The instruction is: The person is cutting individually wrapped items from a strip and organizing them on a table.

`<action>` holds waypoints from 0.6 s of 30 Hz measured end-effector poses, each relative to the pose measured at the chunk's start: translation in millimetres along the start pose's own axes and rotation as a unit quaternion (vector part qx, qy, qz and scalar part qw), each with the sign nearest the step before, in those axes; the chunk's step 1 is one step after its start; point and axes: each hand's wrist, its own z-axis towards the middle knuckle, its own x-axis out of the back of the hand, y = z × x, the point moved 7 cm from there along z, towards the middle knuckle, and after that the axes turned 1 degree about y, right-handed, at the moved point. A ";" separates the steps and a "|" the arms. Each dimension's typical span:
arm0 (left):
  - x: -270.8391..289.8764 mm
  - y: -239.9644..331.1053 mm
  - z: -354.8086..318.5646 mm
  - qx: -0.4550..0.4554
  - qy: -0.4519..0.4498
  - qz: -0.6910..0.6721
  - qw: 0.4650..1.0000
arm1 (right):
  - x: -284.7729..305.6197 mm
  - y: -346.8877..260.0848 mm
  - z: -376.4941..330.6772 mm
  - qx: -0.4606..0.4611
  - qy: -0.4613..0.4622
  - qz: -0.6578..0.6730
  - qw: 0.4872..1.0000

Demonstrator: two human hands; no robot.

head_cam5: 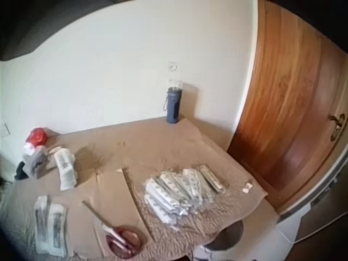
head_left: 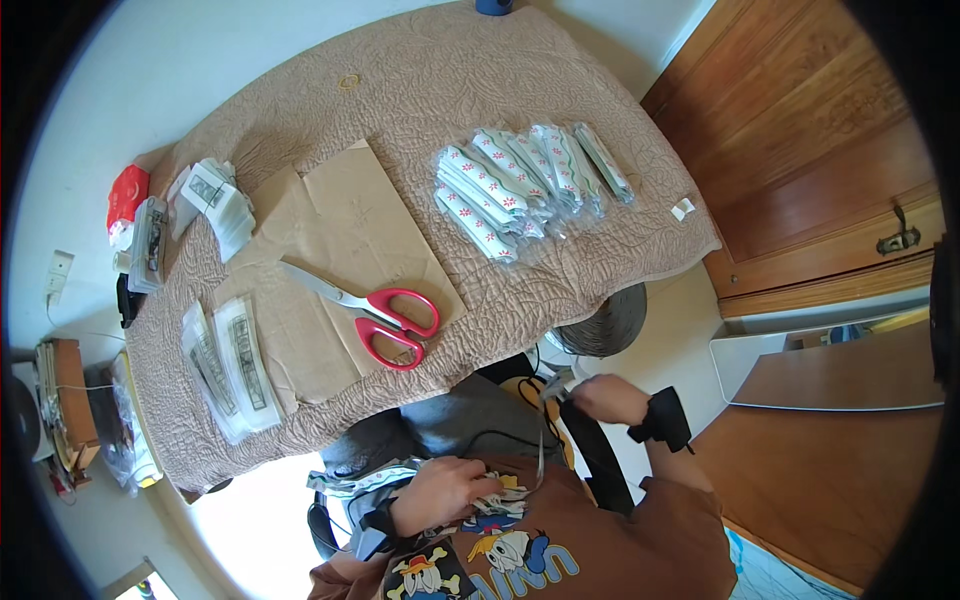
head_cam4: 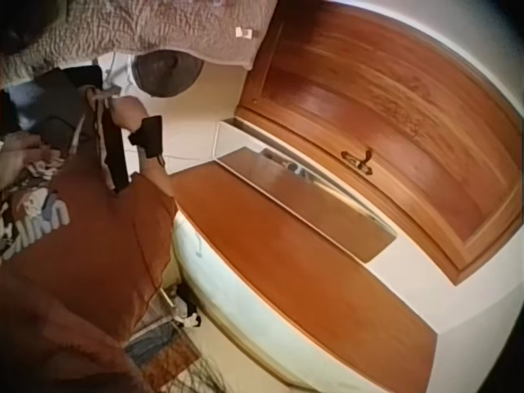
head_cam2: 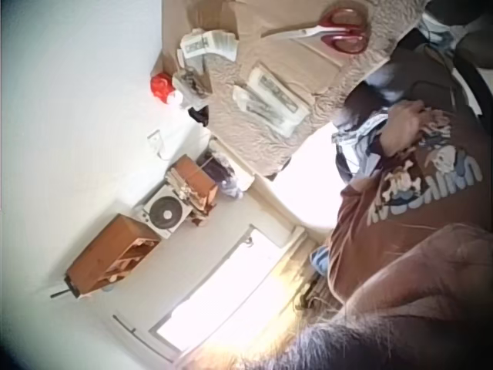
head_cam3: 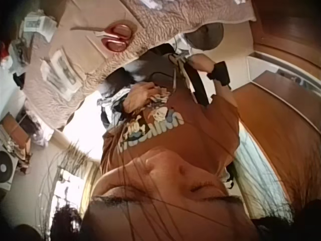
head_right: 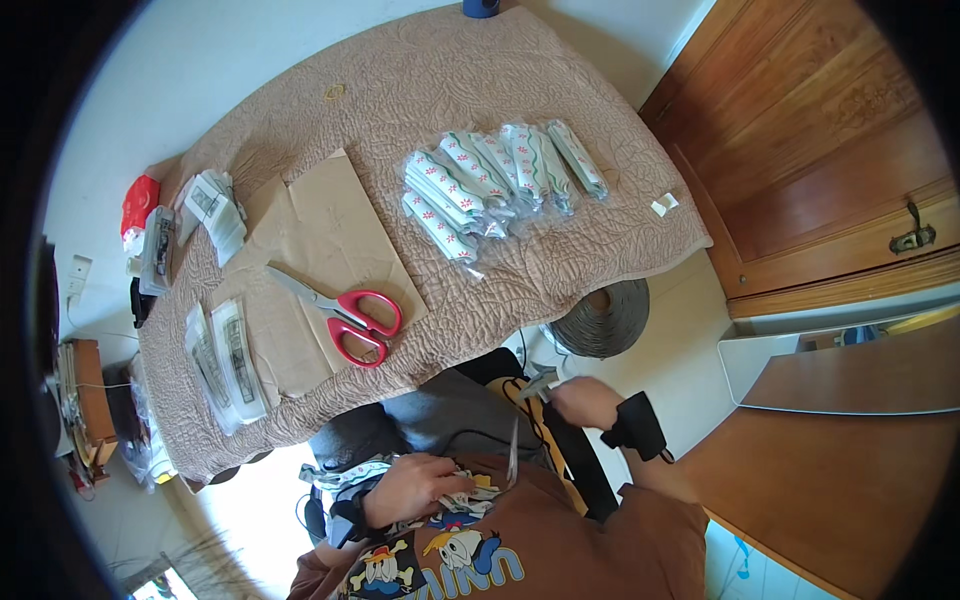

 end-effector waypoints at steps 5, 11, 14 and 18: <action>-11.9 -4.0 -2.0 -0.011 0.003 -0.025 1.000 | 52.0 18.5 -15.1 -0.061 0.192 0.008 0.979; 7.6 -6.0 -7.5 0.009 0.049 -0.092 0.995 | 36.3 49.6 -1.9 -0.067 0.285 0.051 0.955; 10.4 -9.5 -13.4 0.023 0.061 -0.119 0.991 | -3.1 87.5 22.1 -0.132 0.193 0.136 0.963; 11.0 -10.8 -14.4 0.022 0.071 -0.146 0.987 | -74.3 143.4 47.4 -0.166 0.166 0.116 0.965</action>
